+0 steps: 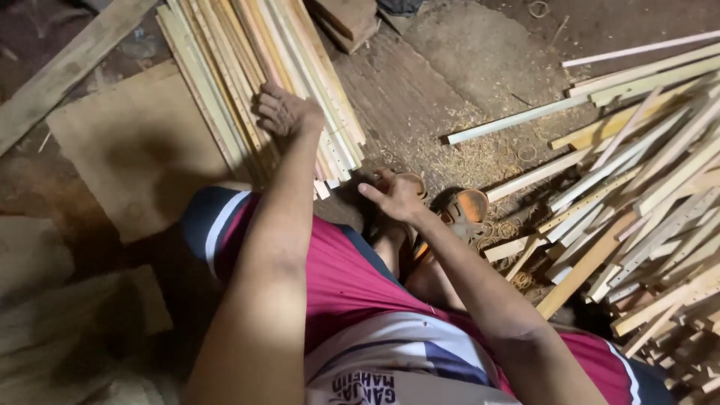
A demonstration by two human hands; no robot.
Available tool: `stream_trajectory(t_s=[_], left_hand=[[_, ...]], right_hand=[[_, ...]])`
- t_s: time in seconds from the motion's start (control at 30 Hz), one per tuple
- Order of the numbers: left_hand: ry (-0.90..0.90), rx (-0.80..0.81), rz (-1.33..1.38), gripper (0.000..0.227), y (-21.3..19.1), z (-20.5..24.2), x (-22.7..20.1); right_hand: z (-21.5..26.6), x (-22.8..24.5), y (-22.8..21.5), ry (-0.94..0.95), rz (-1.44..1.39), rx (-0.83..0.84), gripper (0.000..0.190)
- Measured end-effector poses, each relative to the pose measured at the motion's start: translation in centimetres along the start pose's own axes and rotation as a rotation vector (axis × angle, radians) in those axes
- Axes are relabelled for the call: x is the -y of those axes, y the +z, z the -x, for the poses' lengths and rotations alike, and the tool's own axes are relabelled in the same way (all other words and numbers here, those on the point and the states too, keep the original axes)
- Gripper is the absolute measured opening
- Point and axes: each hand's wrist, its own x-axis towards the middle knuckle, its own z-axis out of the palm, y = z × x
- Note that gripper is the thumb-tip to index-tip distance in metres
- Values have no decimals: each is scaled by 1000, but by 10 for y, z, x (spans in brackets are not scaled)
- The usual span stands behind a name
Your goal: The person sits on the floor and sorts thin wooden slats with pre-drilled holes. They pick up individual pieces from a large pile, inspect them, and place them into a separate stack. The process is repeated continuously throughout the clip.
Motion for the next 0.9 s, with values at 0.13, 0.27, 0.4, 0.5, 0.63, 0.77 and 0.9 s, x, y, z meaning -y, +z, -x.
stream_trajectory(t_s=[0.13, 0.27, 0.4, 0.5, 0.63, 0.77, 0.9], left_hand=[[-35, -29, -120, 76, 12, 2, -5], [-134, -42, -148, 74, 10, 14, -9], [-79, -12, -191, 115, 6, 13, -6], [-45, -80, -198, 130, 40, -1, -6], [43, -57, -257, 125, 22, 19, -13], [68, 25, -351, 118, -16, 45, -30], [59, 138, -415, 113, -33, 66, -44]], right_hand=[[5, 14, -1, -18, -45, -44, 71], [6, -5, -4, -29, -47, -151, 68], [23, -10, -25, -118, -397, -209, 55], [44, -9, -37, -49, -508, -190, 62], [48, -22, -34, 32, -601, -184, 65], [47, -28, -37, 45, -587, -223, 59], [44, -44, -33, 61, -575, -262, 57]])
